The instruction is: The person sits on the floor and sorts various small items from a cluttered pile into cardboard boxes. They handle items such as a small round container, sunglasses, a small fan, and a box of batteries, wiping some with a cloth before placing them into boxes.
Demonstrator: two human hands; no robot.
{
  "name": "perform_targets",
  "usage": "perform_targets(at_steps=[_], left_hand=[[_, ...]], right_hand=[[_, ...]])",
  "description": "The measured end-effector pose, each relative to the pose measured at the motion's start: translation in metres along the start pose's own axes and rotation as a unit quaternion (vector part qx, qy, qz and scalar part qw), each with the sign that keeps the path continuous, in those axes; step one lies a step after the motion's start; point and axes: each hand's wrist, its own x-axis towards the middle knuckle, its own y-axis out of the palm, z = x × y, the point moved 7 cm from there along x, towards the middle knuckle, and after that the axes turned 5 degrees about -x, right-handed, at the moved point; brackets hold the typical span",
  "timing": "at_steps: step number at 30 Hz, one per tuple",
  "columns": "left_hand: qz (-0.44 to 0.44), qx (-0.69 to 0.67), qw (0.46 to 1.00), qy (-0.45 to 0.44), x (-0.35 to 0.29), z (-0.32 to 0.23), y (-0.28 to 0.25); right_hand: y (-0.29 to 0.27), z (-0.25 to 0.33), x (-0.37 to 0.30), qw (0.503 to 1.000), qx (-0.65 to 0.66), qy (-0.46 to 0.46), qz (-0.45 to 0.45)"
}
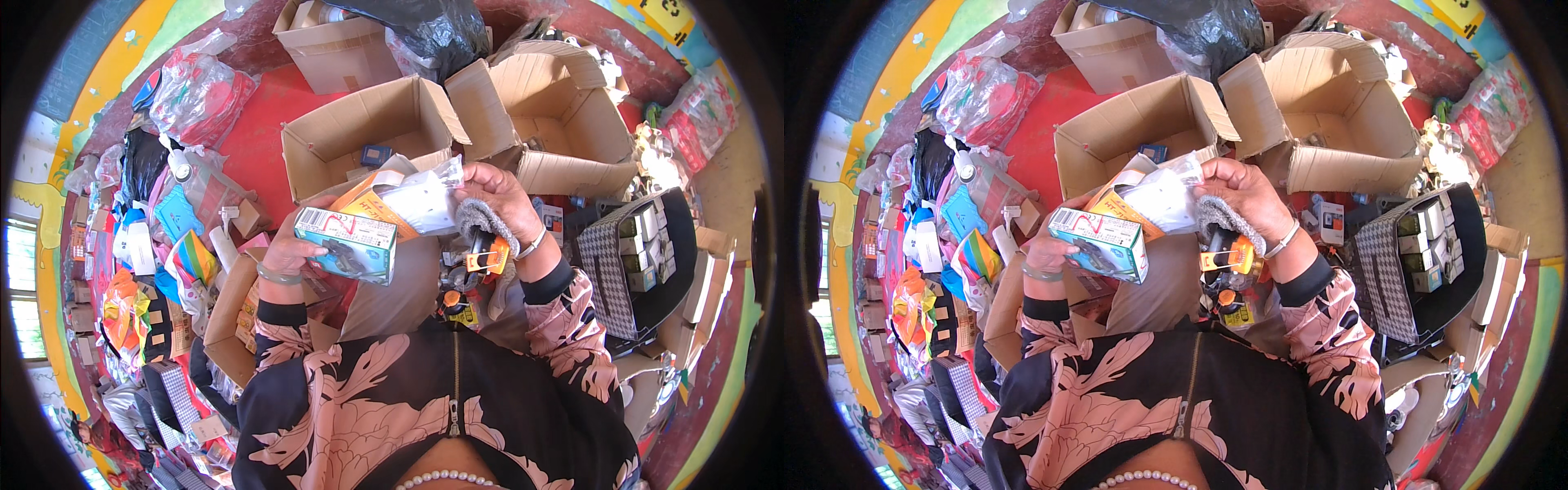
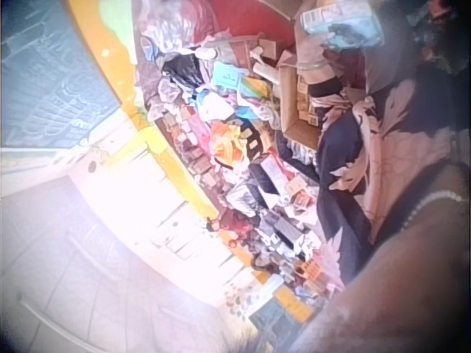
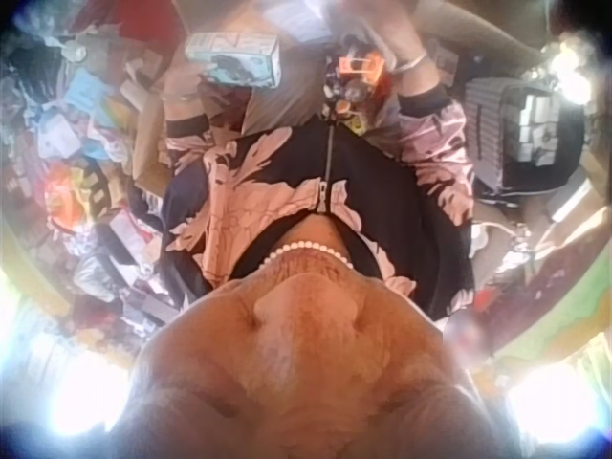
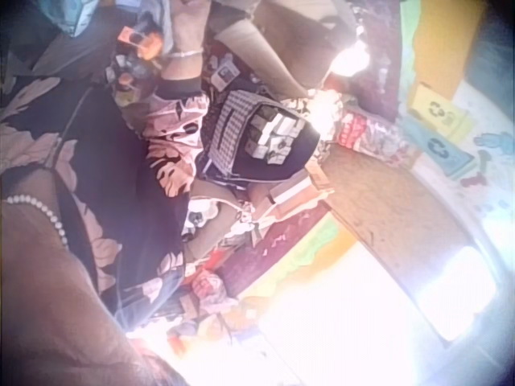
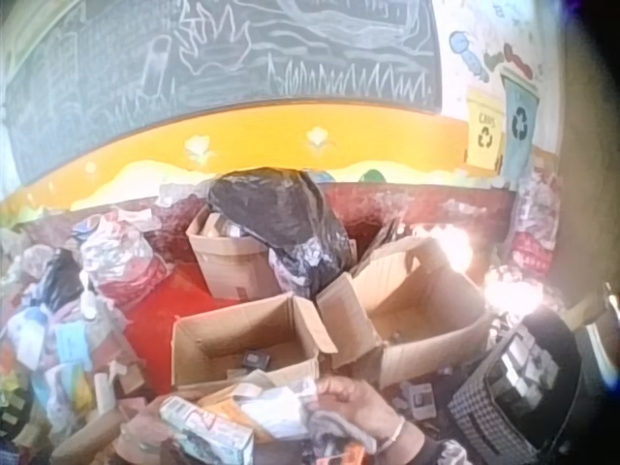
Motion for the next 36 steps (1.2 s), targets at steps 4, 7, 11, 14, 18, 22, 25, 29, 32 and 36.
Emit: perform_targets(at_steps=[4,7,11,14,18,22,25,29,32,36], left_hand=[[-0.008,-0.019,1.000,-0.008,-0.001,0.003,-0.003],[-0.016,-0.018,1.000,-0.013,-0.002,0.005,-0.004],[-0.028,0.001,0.999,-0.024,-0.002,0.003,0.000],[-0.025,0.005,1.000,-0.019,-0.002,0.003,-0.002],[-0.006,-0.029,1.000,0.003,-0.002,-0.001,-0.001],[0.016,-0.066,0.998,0.018,0.000,-0.009,0.016],[0.007,-0.047,0.998,0.038,-0.003,-0.011,0.007],[-0.030,-0.020,0.996,0.083,-0.010,-0.012,-0.005],[-0.045,0.002,0.989,0.143,-0.014,-0.016,-0.007],[-0.044,0.015,0.978,0.202,-0.016,-0.022,-0.002]], right_hand=[[0.001,0.000,0.004,0.999,-0.028,0.000,-0.021],[0.007,0.003,0.005,0.969,-0.245,-0.019,-0.028],[0.011,0.005,0.003,0.902,-0.427,0.016,-0.063],[0.007,0.008,0.004,0.931,-0.353,-0.032,-0.086],[-0.003,0.016,0.002,0.970,-0.211,-0.046,-0.107],[-0.013,0.014,-0.002,0.979,-0.160,-0.048,-0.117],[-0.013,0.013,-0.005,0.980,-0.151,-0.058,-0.119],[-0.001,0.029,-0.015,0.940,-0.276,-0.144,-0.137],[0.020,0.054,-0.030,0.832,-0.446,-0.297,-0.146],[0.056,0.074,-0.048,0.720,-0.536,-0.421,-0.128]])
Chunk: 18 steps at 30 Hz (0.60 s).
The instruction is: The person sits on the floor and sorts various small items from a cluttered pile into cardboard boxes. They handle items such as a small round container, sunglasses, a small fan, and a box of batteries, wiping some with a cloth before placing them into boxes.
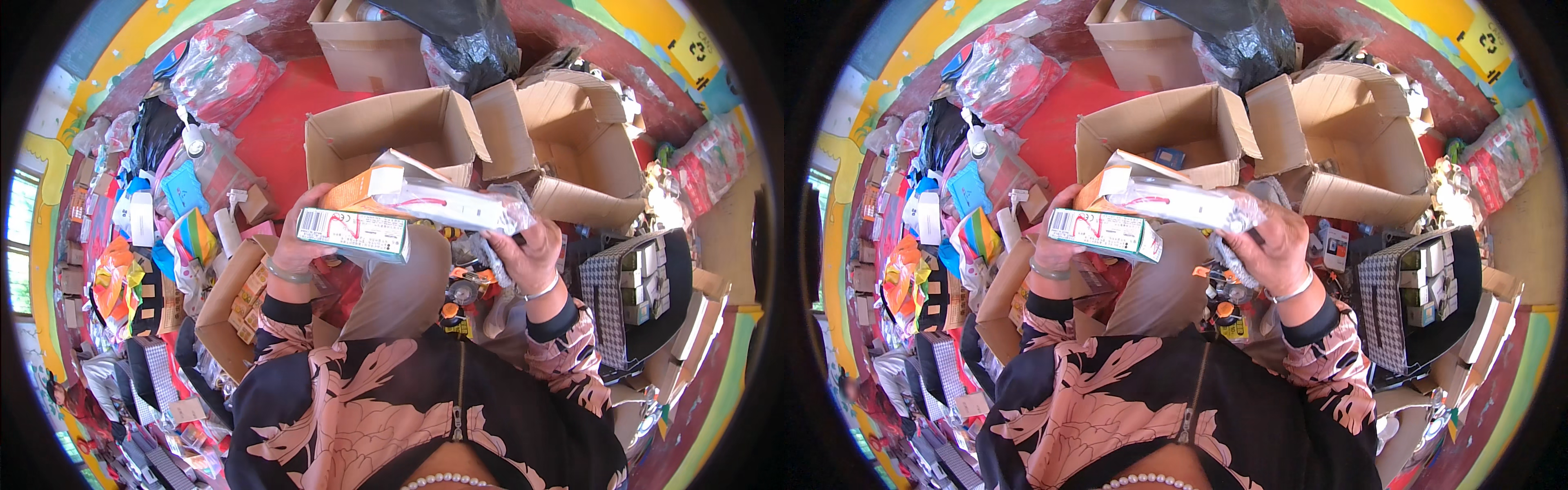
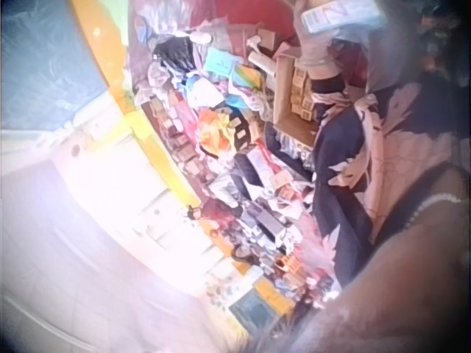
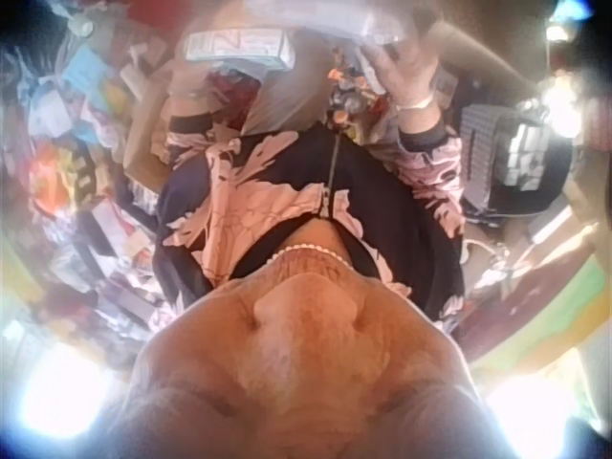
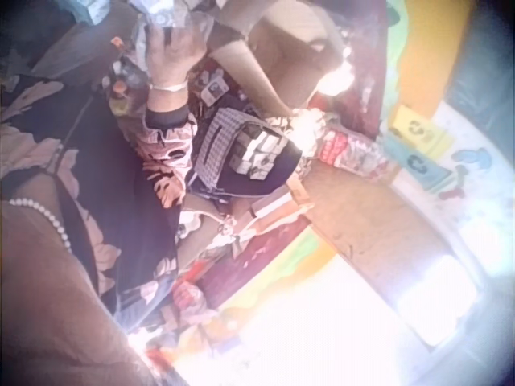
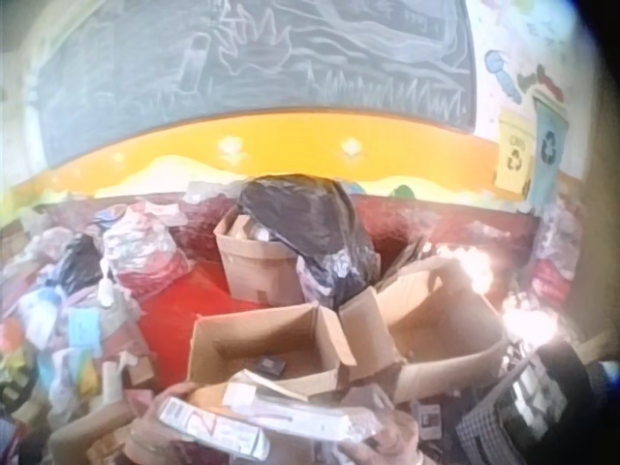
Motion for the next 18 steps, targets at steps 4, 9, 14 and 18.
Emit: perform_targets(at_steps=[4,9,14,18], left_hand=[[-0.015,-0.035,0.999,0.011,-0.001,-0.001,-0.003],[0.000,-0.046,0.999,-0.026,-0.001,-0.002,-0.003],[0.010,-0.049,0.997,-0.057,0.000,0.006,-0.017],[0.014,-0.089,0.994,-0.068,0.001,0.007,-0.014]], right_hand=[[0.000,0.014,-0.002,0.999,-0.005,-0.042,0.001],[0.002,0.010,-0.002,0.997,-0.042,0.064,0.017],[0.018,-0.043,-0.024,0.921,0.253,0.297,-0.012],[0.032,-0.068,-0.038,0.805,0.422,0.415,-0.052]])
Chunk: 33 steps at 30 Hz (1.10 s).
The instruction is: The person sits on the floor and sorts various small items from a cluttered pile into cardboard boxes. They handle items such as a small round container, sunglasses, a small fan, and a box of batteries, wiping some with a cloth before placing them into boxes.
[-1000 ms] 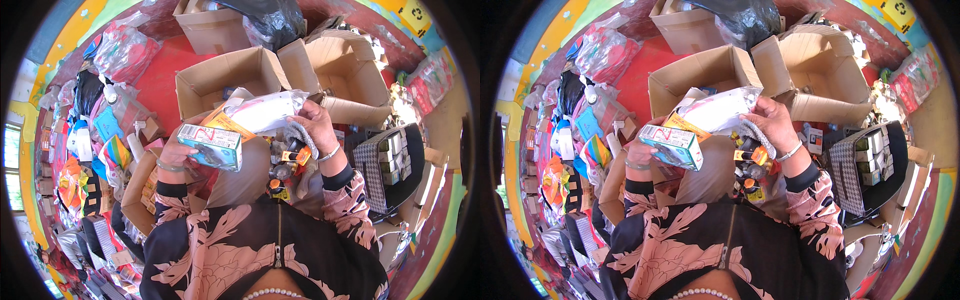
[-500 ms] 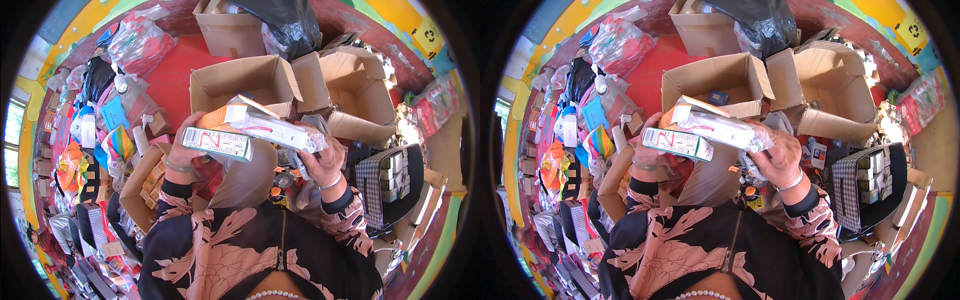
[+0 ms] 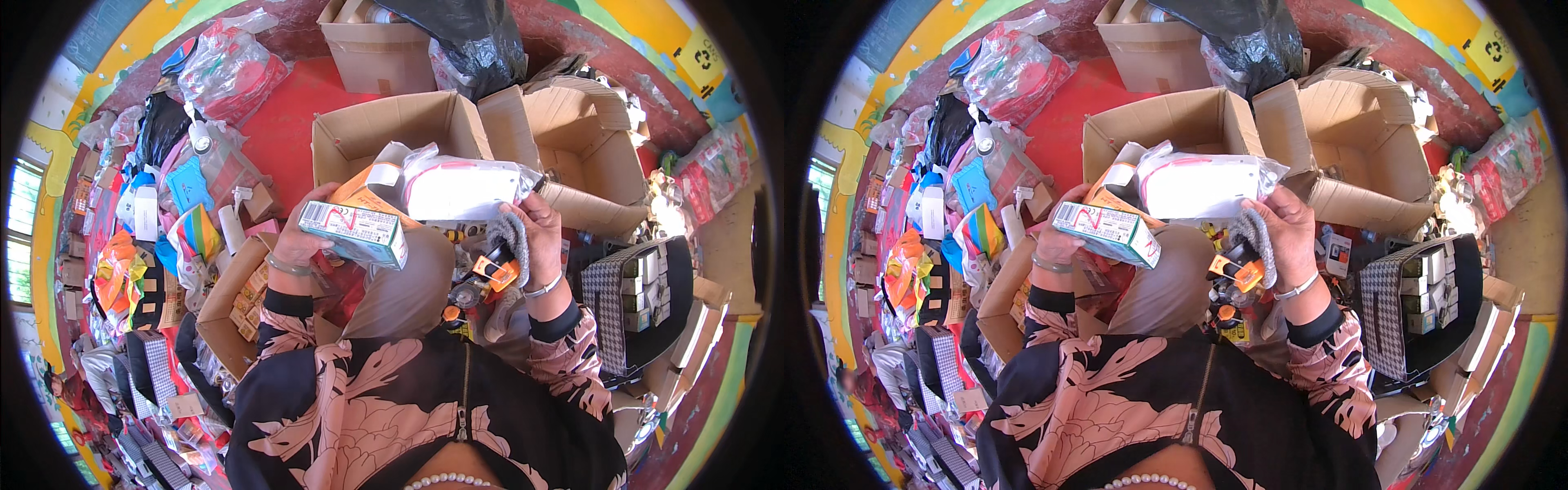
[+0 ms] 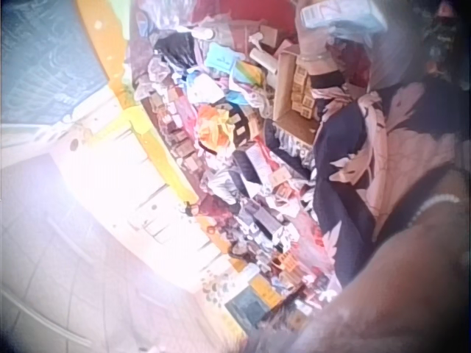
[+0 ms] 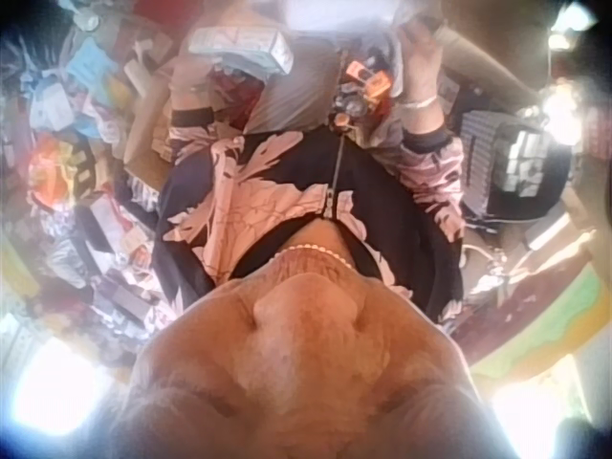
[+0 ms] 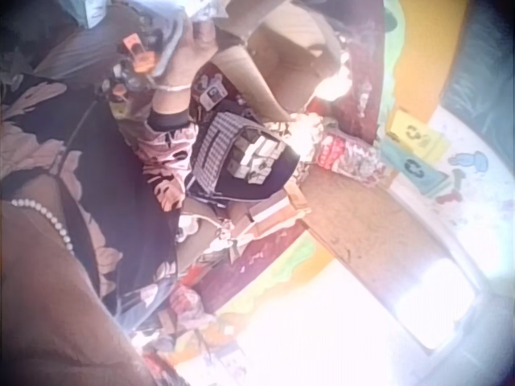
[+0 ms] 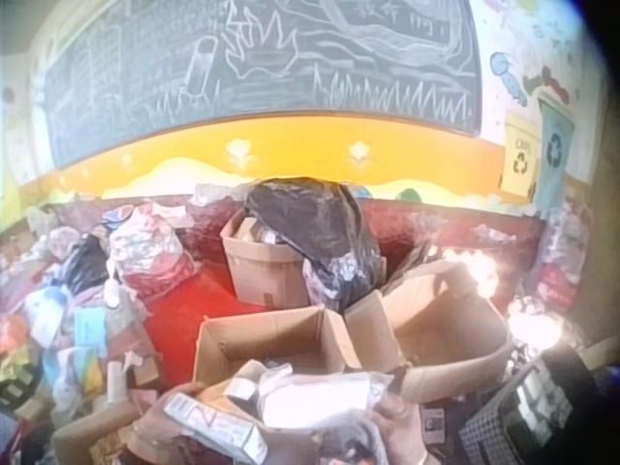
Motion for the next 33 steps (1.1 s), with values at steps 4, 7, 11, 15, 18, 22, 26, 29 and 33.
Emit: perform_targets(at_steps=[4,7,11,15,18,22,26,29,33], left_hand=[[0.007,-0.018,1.000,-0.011,0.000,0.003,-0.002],[0.008,-0.010,1.000,-0.009,-0.002,0.003,-0.004],[0.000,-0.031,0.999,-0.011,-0.002,0.006,-0.007],[-0.003,-0.069,0.997,-0.014,-0.002,0.008,-0.008],[0.003,-0.063,0.998,-0.014,-0.003,0.012,-0.009],[0.011,-0.049,0.998,-0.022,0.000,0.021,-0.005],[0.014,-0.042,0.998,-0.047,0.003,0.019,0.021],[0.017,-0.041,0.998,-0.050,0.006,0.023,0.028],[0.017,-0.027,0.998,-0.048,0.006,0.030,0.026]], right_hand=[[-0.001,-0.008,0.004,0.995,0.077,0.056,0.022],[-0.003,-0.014,0.005,0.988,0.129,0.089,0.014],[0.016,0.003,-0.002,0.935,0.298,0.127,0.145],[0.004,-0.014,0.003,0.899,0.395,0.183,0.039],[-0.001,-0.014,0.008,0.892,0.403,0.088,0.184],[-0.009,0.010,0.003,0.878,0.429,0.028,0.210],[-0.015,0.049,-0.005,0.893,0.414,-0.042,0.173],[-0.017,0.070,-0.009,0.866,0.413,-0.117,0.255],[-0.036,0.063,0.003,0.749,0.379,-0.224,0.496]])
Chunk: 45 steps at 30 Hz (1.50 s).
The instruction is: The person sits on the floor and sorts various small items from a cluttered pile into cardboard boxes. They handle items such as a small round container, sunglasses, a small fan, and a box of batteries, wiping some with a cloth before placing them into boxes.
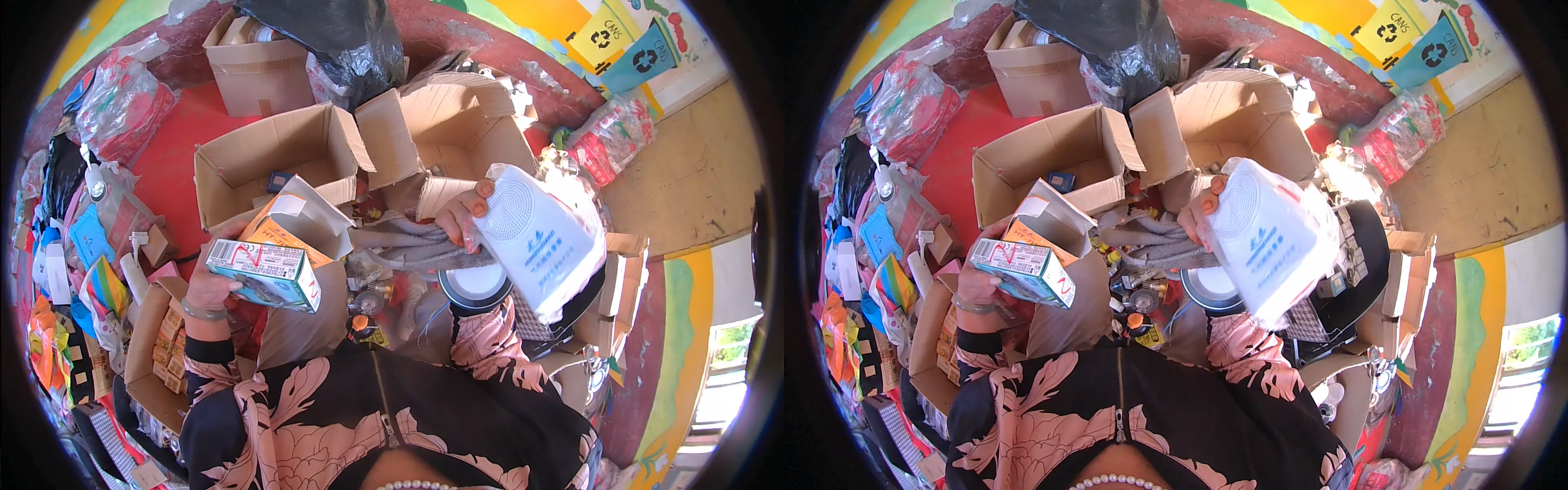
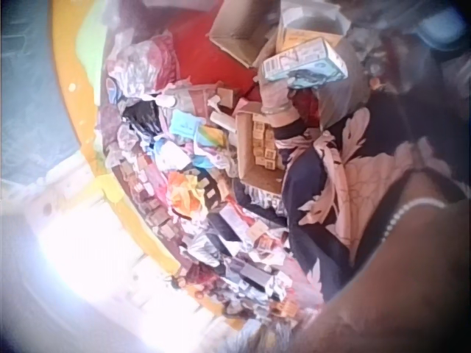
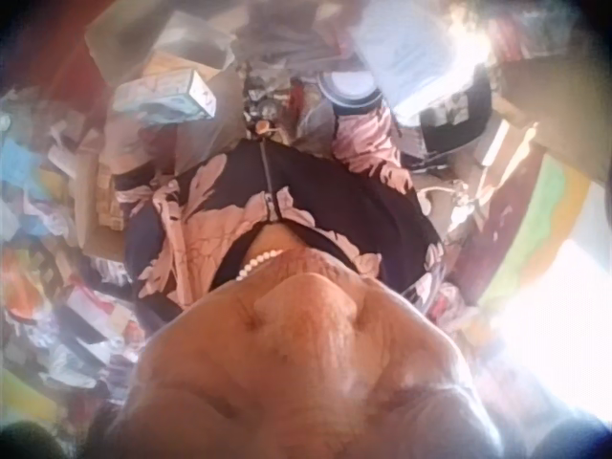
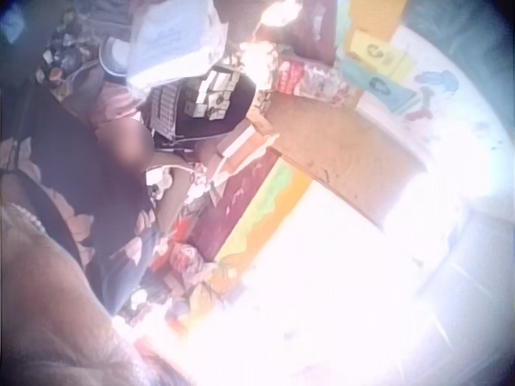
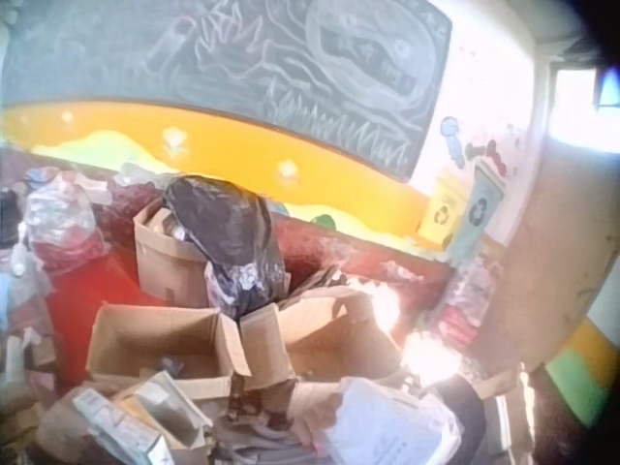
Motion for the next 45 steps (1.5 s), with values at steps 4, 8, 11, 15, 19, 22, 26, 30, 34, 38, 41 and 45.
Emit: perform_targets(at_steps=[4,8,11,15,19,22,26,30,34,38,41,45], left_hand=[[-0.005,0.000,1.000,-0.005,0.000,-0.001,0.000],[-0.010,0.006,1.000,0.007,0.000,-0.006,0.004],[-0.028,0.024,0.999,0.026,-0.007,-0.007,0.003],[-0.028,0.018,0.999,0.015,-0.001,-0.006,-0.002],[-0.013,0.008,1.000,0.018,-0.001,-0.009,0.001],[-0.024,0.020,0.999,0.017,-0.004,-0.012,-0.001],[-0.048,0.047,0.998,-0.003,-0.007,-0.014,-0.006],[-0.059,0.098,0.993,0.007,-0.008,-0.016,-0.008],[-0.066,0.104,0.992,0.018,-0.010,-0.015,-0.011],[-0.065,0.118,0.991,0.026,-0.012,-0.016,-0.013],[-0.055,0.174,0.983,0.021,-0.012,-0.021,-0.008],[-0.004,0.284,0.958,0.040,-0.008,-0.036,0.016]], right_hand=[[0.002,-0.003,0.002,0.988,0.003,0.003,0.152],[-0.003,-0.004,-0.001,0.990,-0.014,0.034,0.133],[-0.007,-0.005,-0.004,0.997,-0.043,0.064,-0.004],[-0.009,0.003,-0.023,0.885,-0.175,0.112,-0.416],[-0.011,-0.001,-0.025,0.759,-0.367,0.171,-0.509],[-0.004,-0.007,-0.019,0.746,-0.407,0.185,-0.493],[0.010,-0.010,-0.007,0.653,-0.586,0.188,-0.442],[0.013,-0.013,0.000,0.586,-0.706,0.216,-0.334],[0.020,-0.013,0.008,0.495,-0.793,0.247,-0.255],[0.028,-0.018,0.015,0.482,-0.814,0.235,-0.225],[0.039,-0.020,0.027,0.473,-0.834,0.211,-0.192],[0.043,-0.015,0.026,0.478,-0.824,0.204,-0.226]])
